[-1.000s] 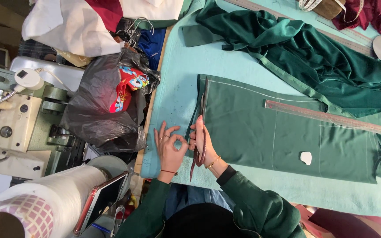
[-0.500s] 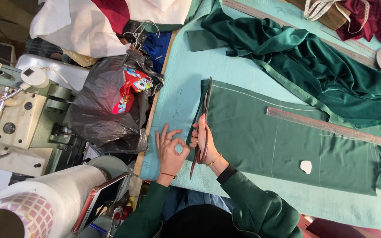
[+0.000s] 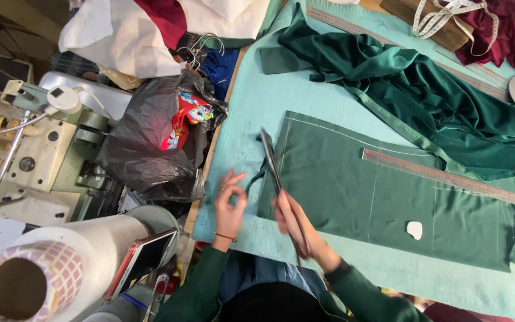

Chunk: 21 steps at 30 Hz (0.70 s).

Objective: Marking and cutting green velvet fabric using a ruler, chalk, and scissors

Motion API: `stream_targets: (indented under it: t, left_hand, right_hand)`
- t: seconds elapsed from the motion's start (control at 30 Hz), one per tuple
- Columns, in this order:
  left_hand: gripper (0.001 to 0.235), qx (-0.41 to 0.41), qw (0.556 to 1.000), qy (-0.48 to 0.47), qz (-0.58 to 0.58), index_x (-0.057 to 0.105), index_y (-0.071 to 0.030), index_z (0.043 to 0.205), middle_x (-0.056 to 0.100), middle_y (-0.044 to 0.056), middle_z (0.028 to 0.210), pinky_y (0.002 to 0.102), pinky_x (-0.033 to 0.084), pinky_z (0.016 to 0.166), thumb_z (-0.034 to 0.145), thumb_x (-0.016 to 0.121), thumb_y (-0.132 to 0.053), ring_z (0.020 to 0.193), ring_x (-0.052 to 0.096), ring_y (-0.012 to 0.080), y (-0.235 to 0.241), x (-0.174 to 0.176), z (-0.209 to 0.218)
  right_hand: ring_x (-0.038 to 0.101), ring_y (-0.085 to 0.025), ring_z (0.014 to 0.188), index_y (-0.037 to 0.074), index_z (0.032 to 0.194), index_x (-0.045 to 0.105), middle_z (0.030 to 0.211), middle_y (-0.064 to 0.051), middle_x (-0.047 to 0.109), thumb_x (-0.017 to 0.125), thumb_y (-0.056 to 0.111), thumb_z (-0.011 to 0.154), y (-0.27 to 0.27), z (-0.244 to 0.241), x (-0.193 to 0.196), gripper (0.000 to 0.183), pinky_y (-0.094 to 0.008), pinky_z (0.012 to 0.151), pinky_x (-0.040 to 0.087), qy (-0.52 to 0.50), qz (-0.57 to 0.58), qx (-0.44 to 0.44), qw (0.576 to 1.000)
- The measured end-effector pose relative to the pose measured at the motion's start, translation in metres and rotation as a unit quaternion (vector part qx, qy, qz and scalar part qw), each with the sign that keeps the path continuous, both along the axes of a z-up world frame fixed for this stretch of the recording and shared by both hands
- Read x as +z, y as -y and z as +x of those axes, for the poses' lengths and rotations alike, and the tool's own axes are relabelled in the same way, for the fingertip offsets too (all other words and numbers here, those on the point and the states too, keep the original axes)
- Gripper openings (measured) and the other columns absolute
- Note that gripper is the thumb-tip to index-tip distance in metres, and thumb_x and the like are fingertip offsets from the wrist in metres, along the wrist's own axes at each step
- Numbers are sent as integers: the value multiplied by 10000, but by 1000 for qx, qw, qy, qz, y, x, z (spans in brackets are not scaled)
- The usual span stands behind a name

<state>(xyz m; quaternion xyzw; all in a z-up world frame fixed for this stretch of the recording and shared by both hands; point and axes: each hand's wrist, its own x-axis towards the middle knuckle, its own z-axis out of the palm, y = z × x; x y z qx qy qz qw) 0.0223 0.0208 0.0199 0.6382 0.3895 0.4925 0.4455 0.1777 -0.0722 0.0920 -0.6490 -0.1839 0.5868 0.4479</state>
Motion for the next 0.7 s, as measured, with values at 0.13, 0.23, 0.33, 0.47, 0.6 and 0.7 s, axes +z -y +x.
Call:
stream_targets:
  t: [0.13,0.23,0.33,0.47,0.6,0.7]
  left_hand:
    - [167,-51,966,180,-180,529,-193,885,792,122,1035,500,408,1193,1051,520,-200,1419,561,366,18,20,-12]
    - [86,17,878,284,-385,530,-99,932,515,56,584,590,549,1007,982,502,-163,702,701,269,27,23,-19]
    - [49,69,878,249,-403,500,-145,927,378,-16,565,395,465,740,970,476,-148,467,400,150,38,24,-25]
    - [138,28,905,153,-396,457,-136,883,393,-23,606,346,447,660,1009,497,-176,488,315,99,59,35,-40]
    - [262,-61,945,-106,-302,514,-127,1067,570,50,1098,332,471,635,992,599,-364,594,605,188,75,25,-61]
    - [482,-64,959,-267,-75,532,-73,1285,528,136,1251,421,517,888,910,752,-282,1143,606,314,93,-20,-78]
  right_hand:
    - [243,-50,588,74,1118,597,706,65,252,370,436,1072,84,4,37,429,-238,520,217,46,36,111,992]
    - [299,-34,524,86,1147,595,671,81,303,403,278,1080,151,2,10,280,-222,462,224,58,45,72,995]
    - [394,-94,569,121,1182,630,697,24,385,391,406,1059,200,-14,28,392,-269,555,349,130,-33,20,991]
    - [323,-74,511,55,1136,635,658,17,382,403,389,1076,260,-39,-20,411,-246,445,222,129,14,-136,982]
    - [293,-59,482,1,1169,603,645,7,367,431,397,1065,305,-59,-69,444,-226,376,194,67,97,-177,977]
    - [242,-50,466,-20,1203,613,638,36,288,470,442,1026,317,-75,-58,516,-230,394,165,35,96,-166,981]
